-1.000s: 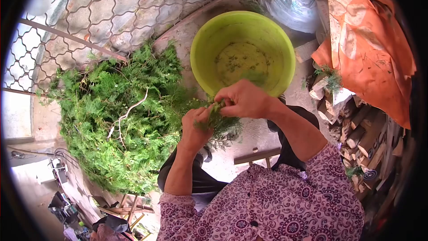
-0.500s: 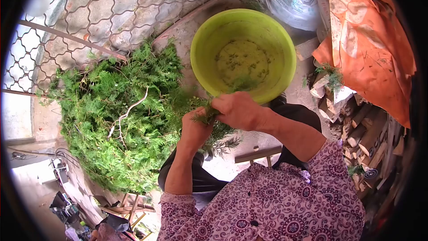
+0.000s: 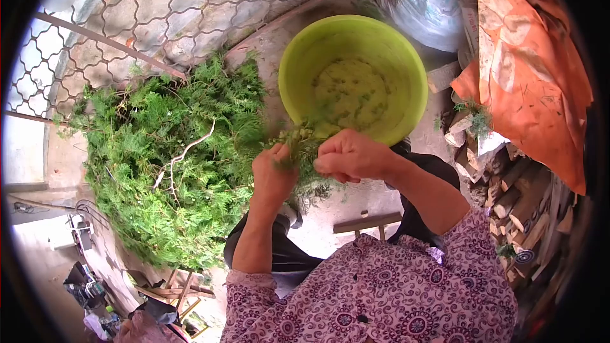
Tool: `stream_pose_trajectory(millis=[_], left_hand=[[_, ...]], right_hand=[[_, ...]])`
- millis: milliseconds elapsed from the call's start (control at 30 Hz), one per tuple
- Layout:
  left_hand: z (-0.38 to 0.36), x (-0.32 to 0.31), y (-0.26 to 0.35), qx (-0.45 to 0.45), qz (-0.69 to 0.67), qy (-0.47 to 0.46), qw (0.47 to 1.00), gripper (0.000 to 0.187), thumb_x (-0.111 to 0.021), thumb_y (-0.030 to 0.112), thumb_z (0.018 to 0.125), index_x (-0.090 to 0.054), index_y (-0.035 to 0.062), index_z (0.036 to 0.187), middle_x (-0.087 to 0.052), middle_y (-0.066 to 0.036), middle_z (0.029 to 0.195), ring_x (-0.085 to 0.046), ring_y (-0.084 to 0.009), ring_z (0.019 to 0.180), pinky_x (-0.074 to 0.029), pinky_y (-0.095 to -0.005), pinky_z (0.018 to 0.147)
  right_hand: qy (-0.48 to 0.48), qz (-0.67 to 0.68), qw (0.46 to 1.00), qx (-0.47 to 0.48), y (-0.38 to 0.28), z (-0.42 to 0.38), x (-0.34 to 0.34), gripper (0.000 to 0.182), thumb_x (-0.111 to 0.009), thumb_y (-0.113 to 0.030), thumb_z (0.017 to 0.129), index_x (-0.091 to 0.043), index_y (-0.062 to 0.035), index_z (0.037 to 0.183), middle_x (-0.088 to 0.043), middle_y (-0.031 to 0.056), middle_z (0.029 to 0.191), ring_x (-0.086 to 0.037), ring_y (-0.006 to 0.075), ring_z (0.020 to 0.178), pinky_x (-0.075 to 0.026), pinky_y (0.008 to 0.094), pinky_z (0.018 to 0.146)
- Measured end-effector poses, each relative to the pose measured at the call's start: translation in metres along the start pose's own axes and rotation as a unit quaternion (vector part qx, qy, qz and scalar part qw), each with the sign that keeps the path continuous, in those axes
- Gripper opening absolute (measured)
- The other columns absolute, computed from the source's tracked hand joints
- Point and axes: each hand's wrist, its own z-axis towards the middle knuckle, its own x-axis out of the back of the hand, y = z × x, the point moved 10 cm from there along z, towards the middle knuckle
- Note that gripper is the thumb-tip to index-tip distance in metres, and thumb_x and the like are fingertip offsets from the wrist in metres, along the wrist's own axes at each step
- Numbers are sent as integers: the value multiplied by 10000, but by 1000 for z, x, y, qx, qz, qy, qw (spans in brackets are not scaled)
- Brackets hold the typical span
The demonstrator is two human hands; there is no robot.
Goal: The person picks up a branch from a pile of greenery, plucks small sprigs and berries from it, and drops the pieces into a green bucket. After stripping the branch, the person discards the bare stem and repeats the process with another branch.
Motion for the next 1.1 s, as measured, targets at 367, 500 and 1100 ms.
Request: stream_pose_trajectory(millis=[367, 500, 1100], left_hand=[[1, -1, 36, -116, 75, -24, 990, 535, -620, 14, 479, -554, 26, 1010, -520, -55, 685, -550, -245, 635, -411, -346, 577], [1, 0, 35, -109, 48, -17, 993, 540, -614, 13, 486, -557, 20, 1023, -525, -67, 693, -549, -249, 642, -410, -351, 579], [1, 7, 21, -82, 72, 5, 994, 421, -631, 26, 553, -582, 58, 970, -522, -59, 663, -542, -256, 610, -422, -352, 571]], right_hand=[[233, -156, 937, 209, -38, -12, 52, 64, -554, -105, 800, -555, -43, 815, -605, 95, 781, -597, 181, 627, -448, 282, 490], [300, -445, 810, 237, -39, -14, 30, 51, -547, -77, 738, -529, -66, 785, -538, 129, 731, -572, 318, 638, -457, 397, 532], [-134, -20, 986, 102, -15, -9, -26, 139, -565, -162, 782, -583, -29, 816, -568, 55, 608, -515, 110, 477, -369, 224, 403]])
